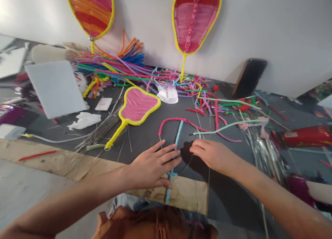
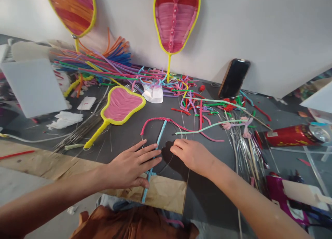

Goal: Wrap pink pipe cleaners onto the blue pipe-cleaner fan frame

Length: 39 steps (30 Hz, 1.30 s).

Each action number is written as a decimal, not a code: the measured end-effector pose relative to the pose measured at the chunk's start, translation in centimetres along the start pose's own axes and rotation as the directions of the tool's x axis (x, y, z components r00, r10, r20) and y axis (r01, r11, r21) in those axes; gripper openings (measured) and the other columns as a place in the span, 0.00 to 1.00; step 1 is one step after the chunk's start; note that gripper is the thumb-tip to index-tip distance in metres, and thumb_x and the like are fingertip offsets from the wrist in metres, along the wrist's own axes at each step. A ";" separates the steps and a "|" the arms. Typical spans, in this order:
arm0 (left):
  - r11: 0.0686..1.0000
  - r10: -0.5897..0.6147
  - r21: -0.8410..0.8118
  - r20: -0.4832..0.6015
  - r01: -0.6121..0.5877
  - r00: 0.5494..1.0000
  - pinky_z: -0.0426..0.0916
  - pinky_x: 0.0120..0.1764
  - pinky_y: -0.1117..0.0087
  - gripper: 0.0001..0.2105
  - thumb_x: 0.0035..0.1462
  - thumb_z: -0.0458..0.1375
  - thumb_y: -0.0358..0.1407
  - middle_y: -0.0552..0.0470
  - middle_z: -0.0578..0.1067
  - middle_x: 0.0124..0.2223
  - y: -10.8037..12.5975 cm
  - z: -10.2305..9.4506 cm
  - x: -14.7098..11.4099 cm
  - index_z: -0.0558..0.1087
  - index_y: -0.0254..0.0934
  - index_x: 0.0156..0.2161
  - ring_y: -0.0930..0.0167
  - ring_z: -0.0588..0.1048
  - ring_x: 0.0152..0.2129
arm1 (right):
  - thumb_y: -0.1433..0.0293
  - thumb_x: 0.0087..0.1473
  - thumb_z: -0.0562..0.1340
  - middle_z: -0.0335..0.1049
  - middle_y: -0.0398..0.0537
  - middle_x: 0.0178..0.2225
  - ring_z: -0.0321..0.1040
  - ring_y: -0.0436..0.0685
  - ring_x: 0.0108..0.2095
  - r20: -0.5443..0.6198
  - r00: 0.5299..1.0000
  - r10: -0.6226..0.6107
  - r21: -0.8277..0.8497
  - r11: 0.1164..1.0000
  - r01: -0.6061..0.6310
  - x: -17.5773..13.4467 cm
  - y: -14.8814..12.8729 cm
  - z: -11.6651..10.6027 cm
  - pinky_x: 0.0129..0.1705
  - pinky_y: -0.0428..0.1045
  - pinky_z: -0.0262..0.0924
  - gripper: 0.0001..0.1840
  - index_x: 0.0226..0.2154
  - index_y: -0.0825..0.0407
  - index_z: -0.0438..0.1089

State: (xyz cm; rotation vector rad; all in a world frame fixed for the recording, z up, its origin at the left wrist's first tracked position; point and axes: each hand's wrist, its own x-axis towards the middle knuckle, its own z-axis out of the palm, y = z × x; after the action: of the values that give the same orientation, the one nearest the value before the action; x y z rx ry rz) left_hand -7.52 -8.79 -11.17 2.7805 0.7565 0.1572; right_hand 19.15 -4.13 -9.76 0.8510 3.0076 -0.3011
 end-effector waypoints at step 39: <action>0.953 -0.236 0.145 -0.205 0.267 0.950 0.55 0.56 0.54 0.22 0.61 0.51 0.41 0.43 0.60 0.62 -1.3 -3.5 1.1 0.61 0.40 0.59 0.58 0.56 0.59 | 0.72 0.57 0.51 0.75 0.48 0.36 0.73 0.52 0.27 -0.188 0.736 0.650 0.565 0.685 -0.461 -3.8 -1.1 0.5 0.31 0.49 0.70 0.15 0.45 0.50 0.68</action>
State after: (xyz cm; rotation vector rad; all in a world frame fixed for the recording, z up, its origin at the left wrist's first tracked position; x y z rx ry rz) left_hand -7.75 -6.39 -8.15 2.8203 1.2188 0.3199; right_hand 21.82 -7.08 -9.83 2.0504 2.7644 -1.0016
